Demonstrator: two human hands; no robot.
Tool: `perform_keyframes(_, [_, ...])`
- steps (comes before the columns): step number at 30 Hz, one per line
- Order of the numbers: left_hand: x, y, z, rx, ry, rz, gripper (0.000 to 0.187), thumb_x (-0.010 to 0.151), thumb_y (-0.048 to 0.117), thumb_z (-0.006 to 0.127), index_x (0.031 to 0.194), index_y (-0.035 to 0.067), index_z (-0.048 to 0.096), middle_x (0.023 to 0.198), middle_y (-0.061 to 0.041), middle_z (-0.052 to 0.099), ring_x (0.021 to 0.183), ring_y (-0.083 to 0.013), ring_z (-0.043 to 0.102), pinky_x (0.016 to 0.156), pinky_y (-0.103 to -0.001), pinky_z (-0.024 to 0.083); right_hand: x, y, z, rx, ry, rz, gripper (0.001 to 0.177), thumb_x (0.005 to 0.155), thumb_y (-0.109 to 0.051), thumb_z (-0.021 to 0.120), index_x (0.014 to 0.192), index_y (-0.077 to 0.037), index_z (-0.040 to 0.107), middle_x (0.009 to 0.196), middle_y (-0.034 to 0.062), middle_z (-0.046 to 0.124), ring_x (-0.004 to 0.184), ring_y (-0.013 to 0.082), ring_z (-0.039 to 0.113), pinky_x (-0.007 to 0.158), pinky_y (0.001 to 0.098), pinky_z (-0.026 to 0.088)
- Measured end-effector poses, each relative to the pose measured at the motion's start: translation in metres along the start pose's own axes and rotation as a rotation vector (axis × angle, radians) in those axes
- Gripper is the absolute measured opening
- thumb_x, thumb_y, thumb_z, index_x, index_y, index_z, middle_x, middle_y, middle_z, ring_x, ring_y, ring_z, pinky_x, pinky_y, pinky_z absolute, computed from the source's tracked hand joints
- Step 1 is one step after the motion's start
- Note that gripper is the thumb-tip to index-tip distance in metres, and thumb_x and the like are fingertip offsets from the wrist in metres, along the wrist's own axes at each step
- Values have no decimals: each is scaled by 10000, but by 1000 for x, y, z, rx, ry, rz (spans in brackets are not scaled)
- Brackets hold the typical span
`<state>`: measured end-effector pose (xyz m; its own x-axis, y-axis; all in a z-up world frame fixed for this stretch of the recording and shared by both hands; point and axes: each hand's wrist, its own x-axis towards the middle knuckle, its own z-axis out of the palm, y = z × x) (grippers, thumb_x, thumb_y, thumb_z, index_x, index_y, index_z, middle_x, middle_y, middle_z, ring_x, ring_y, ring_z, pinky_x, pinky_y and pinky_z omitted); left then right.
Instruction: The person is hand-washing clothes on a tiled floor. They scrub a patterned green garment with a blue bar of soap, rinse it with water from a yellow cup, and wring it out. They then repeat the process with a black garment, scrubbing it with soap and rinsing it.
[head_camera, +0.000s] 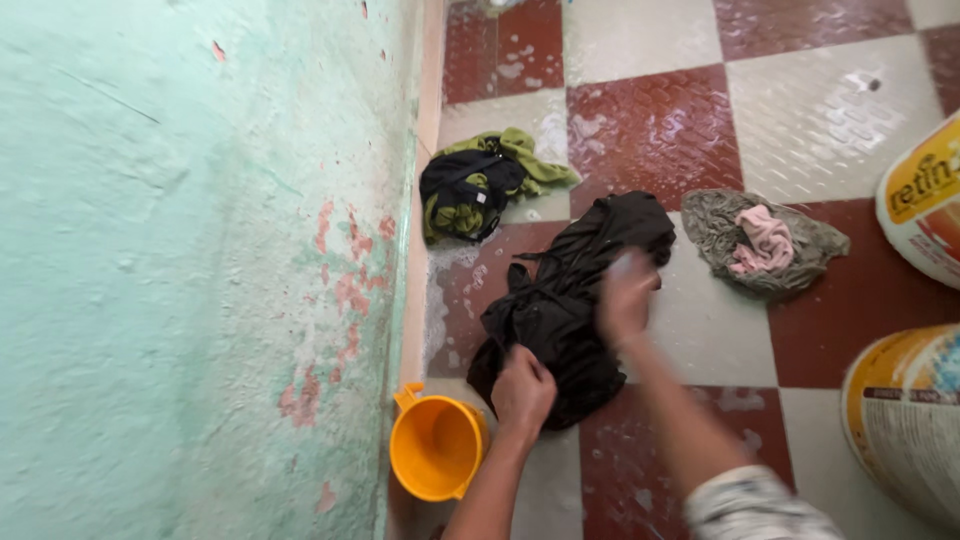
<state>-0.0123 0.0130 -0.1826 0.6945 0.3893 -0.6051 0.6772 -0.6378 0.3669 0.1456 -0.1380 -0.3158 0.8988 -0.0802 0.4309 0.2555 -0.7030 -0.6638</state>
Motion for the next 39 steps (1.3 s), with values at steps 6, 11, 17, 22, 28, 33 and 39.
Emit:
perform_keyframes(6, [30,-13,16,-89,183,113,670,1020,525,607,1575,239,364,1698,-77,167,1544,-396,120,1172,-691,127,-143,-16,3,248,-853,-1000,255,917,-255,619,1162,-263,690,1228,93,687,1110,310,634,926,449,521])
perform_keyframes(11, [10,-29,5,189,-56,-21,994,791,382,831,1588,290,244,1714,-49,50,1566,-316,76,1163,-731,96,25,59,-37,-261,-657,-559,430,850,-125,606,1189,-356,735,1088,148,680,995,351,674,855,453,559])
perform_keyframes(17, [-6,-43,77,279,140,414,706,643,118,865,1275,99,551,1371,-202,459,1394,-427,342,1190,-668,153,-17,5,-31,-742,-773,-387,439,1044,-176,519,1475,-108,568,876,167,635,740,291,645,578,453,535])
perform_keyframes(22, [-20,-102,140,248,90,732,333,749,11,716,1070,92,675,1074,-181,592,1155,-402,543,1110,-561,370,-52,-31,-49,19,-720,-1216,266,820,-239,590,1067,-251,686,997,96,709,901,276,684,762,462,526])
perform_keyframes(28, [-43,-78,79,269,-108,474,405,720,124,766,1088,60,609,1097,-195,535,1093,-402,522,988,-559,363,108,0,-62,-490,-720,-14,375,986,-423,634,1356,-366,650,940,170,670,791,347,673,655,482,543])
perform_keyframes(33, [-44,-35,67,-64,71,78,998,660,418,1003,1371,101,379,1408,-189,447,1298,-434,416,998,-575,288,84,-31,-55,-165,-527,-401,504,800,-540,748,1120,-152,712,1163,90,671,1110,330,603,904,522,482])
perform_keyframes(39, [-23,-72,93,78,-97,-25,975,700,289,895,1473,80,338,1159,-216,694,1131,-432,635,968,-495,498,10,-57,-28,-255,-1041,-1016,749,723,-701,749,1293,-243,588,1302,139,606,1226,420,570,1009,666,384])
